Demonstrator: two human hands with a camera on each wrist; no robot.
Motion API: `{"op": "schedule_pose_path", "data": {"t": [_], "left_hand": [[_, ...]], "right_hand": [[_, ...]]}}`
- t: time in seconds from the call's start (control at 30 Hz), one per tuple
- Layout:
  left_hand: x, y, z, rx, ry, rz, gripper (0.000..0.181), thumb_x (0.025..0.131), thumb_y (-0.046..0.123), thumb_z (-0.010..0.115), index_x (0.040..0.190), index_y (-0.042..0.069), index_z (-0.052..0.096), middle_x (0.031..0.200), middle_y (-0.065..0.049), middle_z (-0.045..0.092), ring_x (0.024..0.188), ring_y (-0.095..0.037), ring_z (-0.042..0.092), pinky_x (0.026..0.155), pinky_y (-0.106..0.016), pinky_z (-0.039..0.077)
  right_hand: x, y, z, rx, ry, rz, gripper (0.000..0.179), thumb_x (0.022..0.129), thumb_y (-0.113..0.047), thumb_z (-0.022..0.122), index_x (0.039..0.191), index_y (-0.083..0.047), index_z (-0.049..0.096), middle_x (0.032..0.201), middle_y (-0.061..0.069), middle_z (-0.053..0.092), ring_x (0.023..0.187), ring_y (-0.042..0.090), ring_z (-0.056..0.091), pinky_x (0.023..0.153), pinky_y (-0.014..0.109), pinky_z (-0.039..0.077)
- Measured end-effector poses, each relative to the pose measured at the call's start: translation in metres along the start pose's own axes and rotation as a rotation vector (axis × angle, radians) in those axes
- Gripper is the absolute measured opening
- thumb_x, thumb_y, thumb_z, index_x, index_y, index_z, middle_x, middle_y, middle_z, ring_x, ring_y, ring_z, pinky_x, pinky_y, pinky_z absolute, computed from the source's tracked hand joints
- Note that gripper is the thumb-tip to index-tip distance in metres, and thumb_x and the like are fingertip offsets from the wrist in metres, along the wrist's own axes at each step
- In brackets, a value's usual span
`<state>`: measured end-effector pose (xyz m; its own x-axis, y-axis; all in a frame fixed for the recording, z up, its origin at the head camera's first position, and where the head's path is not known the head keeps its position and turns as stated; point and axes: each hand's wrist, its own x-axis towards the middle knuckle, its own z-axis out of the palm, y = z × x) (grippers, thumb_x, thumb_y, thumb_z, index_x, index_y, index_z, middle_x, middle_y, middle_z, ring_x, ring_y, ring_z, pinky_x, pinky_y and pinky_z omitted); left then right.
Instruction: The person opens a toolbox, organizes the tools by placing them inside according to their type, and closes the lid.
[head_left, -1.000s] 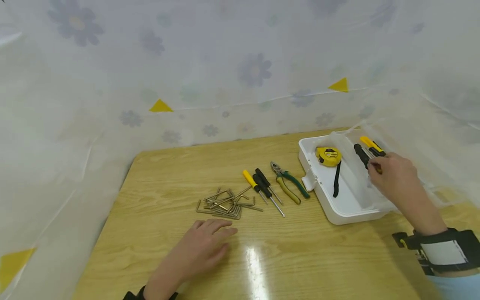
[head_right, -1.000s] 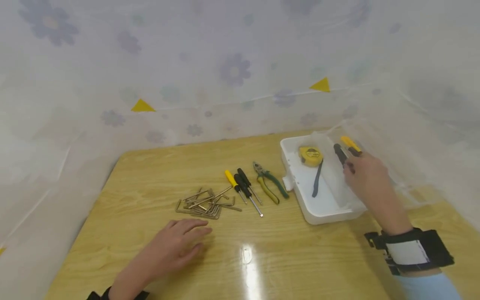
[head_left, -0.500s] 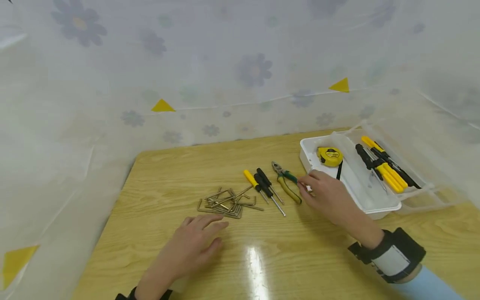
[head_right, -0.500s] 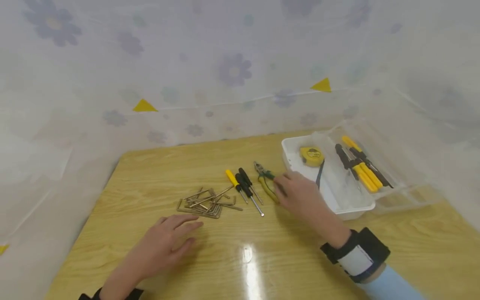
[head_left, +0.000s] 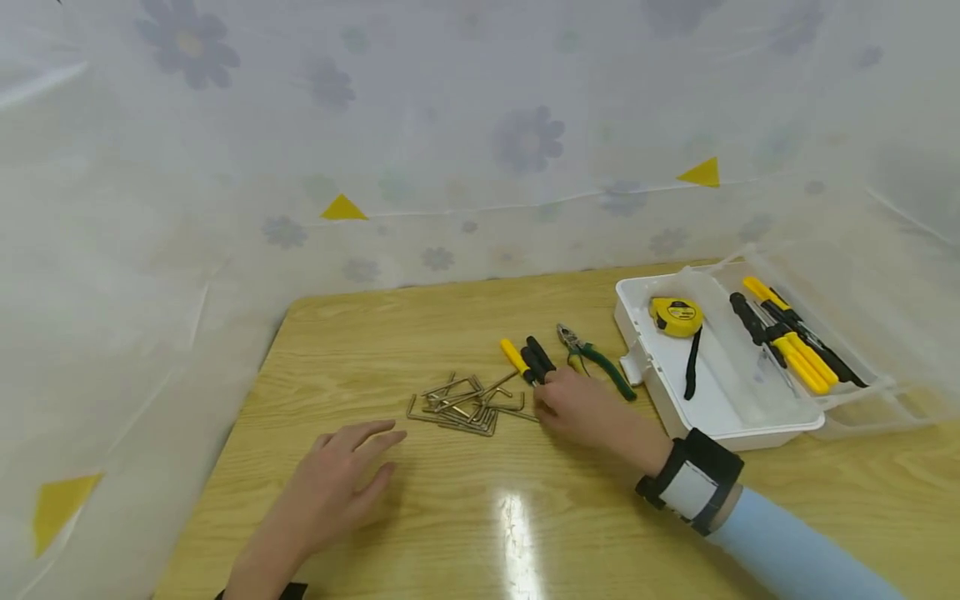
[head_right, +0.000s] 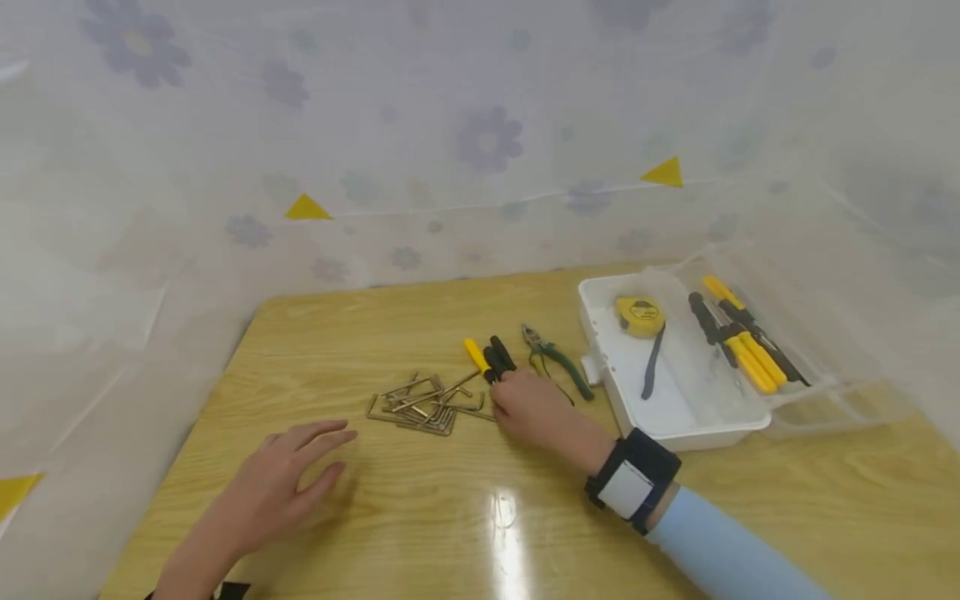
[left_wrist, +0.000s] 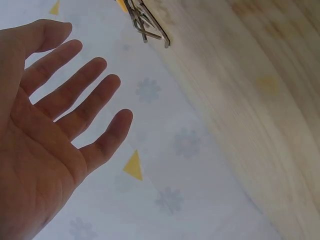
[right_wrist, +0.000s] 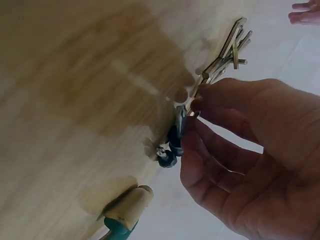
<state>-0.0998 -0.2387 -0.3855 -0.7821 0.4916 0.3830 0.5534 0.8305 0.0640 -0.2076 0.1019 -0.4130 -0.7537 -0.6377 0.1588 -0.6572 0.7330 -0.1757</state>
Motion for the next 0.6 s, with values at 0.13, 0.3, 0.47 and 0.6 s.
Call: {"op": "schedule_pose_path", "data": {"t": [0.13, 0.3, 0.47, 0.6], "left_hand": [[0.000, -0.005, -0.001, -0.003, 0.001, -0.014, 0.040, 0.087, 0.018, 0.080, 0.126, 0.018, 0.072, 0.128, -0.005, 0.071, 0.114, -0.025, 0.068, 0.084, -0.051, 0.056], [-0.001, -0.006, -0.002, -0.003, -0.013, -0.022, 0.040, 0.088, 0.018, 0.080, 0.127, 0.017, 0.071, 0.129, -0.005, 0.071, 0.114, -0.026, 0.069, 0.083, -0.051, 0.057], [-0.002, -0.007, 0.000, -0.013, -0.022, -0.033, 0.040, 0.088, 0.019, 0.079, 0.127, 0.017, 0.071, 0.129, -0.006, 0.070, 0.114, -0.027, 0.068, 0.084, -0.051, 0.057], [-0.002, -0.007, 0.000, -0.018, -0.012, -0.029, 0.040, 0.088, 0.019, 0.079, 0.127, 0.017, 0.071, 0.129, -0.007, 0.071, 0.115, -0.027, 0.068, 0.084, -0.052, 0.057]], "right_hand": [[0.000, -0.001, 0.000, 0.020, -0.035, 0.049, 0.016, 0.092, -0.009, 0.072, 0.077, -0.011, 0.067, 0.071, -0.001, 0.055, 0.068, 0.013, 0.050, 0.058, 0.027, 0.043], [-0.008, 0.000, -0.009, 0.032, 0.107, 0.037, 0.007, 0.089, -0.002, 0.072, 0.084, -0.006, 0.070, 0.078, 0.002, 0.061, 0.072, 0.015, 0.053, 0.062, 0.028, 0.046], [-0.017, 0.001, -0.032, 0.087, 0.447, -0.049, 0.013, 0.081, 0.006, 0.077, 0.091, -0.002, 0.075, 0.083, 0.006, 0.067, 0.071, 0.014, 0.061, 0.060, 0.024, 0.053], [-0.024, 0.000, -0.050, 0.156, 0.552, -0.084, 0.017, 0.080, 0.008, 0.076, 0.090, -0.005, 0.075, 0.082, 0.003, 0.069, 0.065, 0.008, 0.062, 0.055, 0.022, 0.053]]}}
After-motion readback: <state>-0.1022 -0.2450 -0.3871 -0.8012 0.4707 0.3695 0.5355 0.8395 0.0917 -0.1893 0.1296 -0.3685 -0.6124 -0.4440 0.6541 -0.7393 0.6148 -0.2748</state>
